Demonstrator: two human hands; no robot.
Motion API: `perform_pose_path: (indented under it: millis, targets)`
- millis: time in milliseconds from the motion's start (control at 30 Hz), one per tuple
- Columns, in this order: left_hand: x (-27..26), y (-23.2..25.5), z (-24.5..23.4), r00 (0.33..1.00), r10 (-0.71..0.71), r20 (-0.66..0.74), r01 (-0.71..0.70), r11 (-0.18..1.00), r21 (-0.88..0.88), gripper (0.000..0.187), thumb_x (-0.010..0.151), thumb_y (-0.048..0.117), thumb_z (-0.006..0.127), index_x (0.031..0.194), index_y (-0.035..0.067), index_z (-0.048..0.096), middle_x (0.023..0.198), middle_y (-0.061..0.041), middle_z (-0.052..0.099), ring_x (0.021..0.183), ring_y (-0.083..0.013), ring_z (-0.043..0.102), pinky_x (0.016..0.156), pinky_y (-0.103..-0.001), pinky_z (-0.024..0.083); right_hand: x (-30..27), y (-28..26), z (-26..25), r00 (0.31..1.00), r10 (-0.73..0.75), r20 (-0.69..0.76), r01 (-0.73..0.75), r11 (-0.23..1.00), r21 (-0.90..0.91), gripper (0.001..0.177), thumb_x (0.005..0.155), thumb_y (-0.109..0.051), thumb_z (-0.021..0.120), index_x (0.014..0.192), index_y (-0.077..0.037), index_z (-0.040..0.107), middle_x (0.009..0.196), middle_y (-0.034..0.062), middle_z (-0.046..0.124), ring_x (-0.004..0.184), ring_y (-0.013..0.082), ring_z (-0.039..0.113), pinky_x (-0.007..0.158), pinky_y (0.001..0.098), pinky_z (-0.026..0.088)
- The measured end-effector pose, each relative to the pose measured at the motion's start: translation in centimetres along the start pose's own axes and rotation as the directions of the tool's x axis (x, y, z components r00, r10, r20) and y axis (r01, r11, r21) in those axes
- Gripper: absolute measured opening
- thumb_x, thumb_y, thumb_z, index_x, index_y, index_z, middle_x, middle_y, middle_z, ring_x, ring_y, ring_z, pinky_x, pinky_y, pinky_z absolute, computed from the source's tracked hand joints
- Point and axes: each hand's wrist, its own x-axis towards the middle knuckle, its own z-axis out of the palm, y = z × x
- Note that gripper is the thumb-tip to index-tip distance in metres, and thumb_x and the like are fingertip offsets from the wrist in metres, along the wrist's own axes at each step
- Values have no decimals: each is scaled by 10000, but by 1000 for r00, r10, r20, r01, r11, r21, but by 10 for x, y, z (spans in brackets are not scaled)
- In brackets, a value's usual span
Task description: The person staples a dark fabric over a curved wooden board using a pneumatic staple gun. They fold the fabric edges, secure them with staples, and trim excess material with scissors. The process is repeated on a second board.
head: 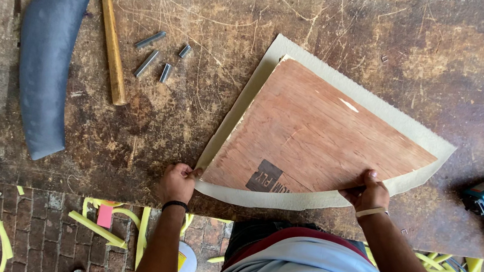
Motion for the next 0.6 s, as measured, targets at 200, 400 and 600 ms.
perform_pose_path:
  millis: [200,400,600]
  targets:
    - [-2,10,-11,1000,0,24,-1,1000,27,222,830,360,830,927,170,770,1022,-20,730,853,-209,712,715,-390,560,5,9,-2,1000,-13,-8,13,1000,24,466,1091,-424,427,1234,17,476,1117,208,608,970,360,669,834,523,628]
    - [0,20,-27,999,-23,-33,19,994,-104,222,943,288,751,1098,137,700,985,-48,756,890,-241,708,733,-400,538,1,1,-3,998,46,40,-48,998,46,496,1071,-428,440,1283,18,486,1222,225,605,1074,363,662,896,518,613]
    - [8,93,-20,847,456,-274,-509,845,-166,212,926,154,731,1126,108,679,1093,-68,723,916,-213,706,707,-336,575,-13,-2,10,983,183,-20,-181,982,59,538,1061,-411,459,1351,41,478,1289,278,604,1092,385,672,888,489,599]
